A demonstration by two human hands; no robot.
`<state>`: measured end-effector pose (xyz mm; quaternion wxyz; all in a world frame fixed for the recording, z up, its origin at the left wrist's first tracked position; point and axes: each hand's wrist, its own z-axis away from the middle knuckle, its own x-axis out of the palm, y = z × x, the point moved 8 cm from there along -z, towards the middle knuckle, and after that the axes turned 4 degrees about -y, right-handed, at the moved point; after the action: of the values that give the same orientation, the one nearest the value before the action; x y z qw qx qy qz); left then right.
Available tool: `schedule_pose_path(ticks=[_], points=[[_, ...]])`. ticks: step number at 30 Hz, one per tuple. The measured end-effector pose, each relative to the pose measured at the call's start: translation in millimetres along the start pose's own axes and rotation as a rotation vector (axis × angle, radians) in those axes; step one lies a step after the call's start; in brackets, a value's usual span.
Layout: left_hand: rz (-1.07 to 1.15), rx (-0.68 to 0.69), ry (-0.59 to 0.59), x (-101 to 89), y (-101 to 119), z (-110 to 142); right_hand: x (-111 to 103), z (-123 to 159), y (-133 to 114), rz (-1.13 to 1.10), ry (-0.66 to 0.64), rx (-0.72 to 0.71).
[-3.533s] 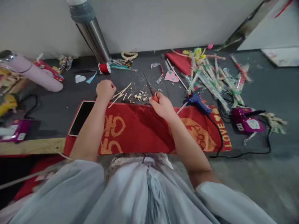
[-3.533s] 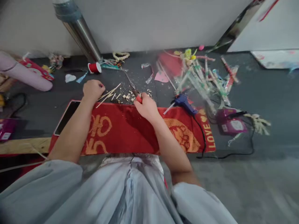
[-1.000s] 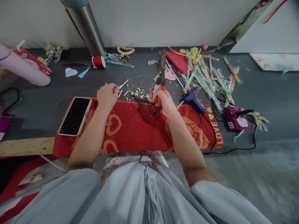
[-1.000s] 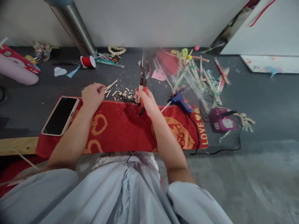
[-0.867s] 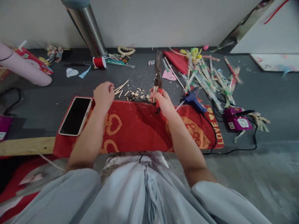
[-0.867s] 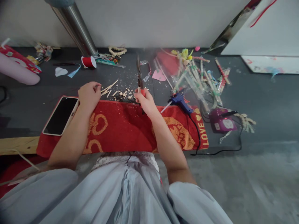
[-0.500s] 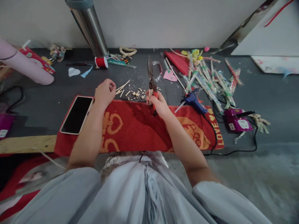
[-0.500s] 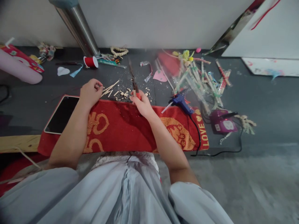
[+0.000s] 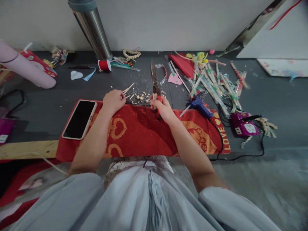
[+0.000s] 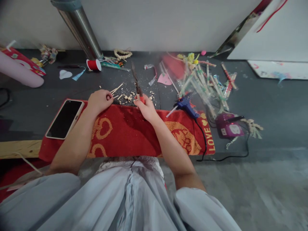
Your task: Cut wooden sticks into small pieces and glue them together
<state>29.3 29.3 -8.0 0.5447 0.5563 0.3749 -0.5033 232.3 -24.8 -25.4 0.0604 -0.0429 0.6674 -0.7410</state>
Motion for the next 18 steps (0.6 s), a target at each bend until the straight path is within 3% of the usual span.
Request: schedule_pose_path(ticks=[5, 9, 13, 18], points=[[0.105, -0.015, 0.047, -7.0, -0.1, 0.6, -0.7, -0.4, 0.2, -0.012, -0.003, -0.01], [0.581, -0.011, 0.119, -20.2, 2.1, 5.7, -1.2, 0.5, -0.7, -0.048, 0.012, -0.031], [1.193, 0.021, -0.095, -12.7, 20.3, 13.2, 1.1, 2.0, -1.7, -0.024, 0.0, -0.04], [1.489, 0.149, -0.308, -9.3, 47.4, 22.7, 4.6, 3.8, -2.3, 0.02, -0.037, -0.047]])
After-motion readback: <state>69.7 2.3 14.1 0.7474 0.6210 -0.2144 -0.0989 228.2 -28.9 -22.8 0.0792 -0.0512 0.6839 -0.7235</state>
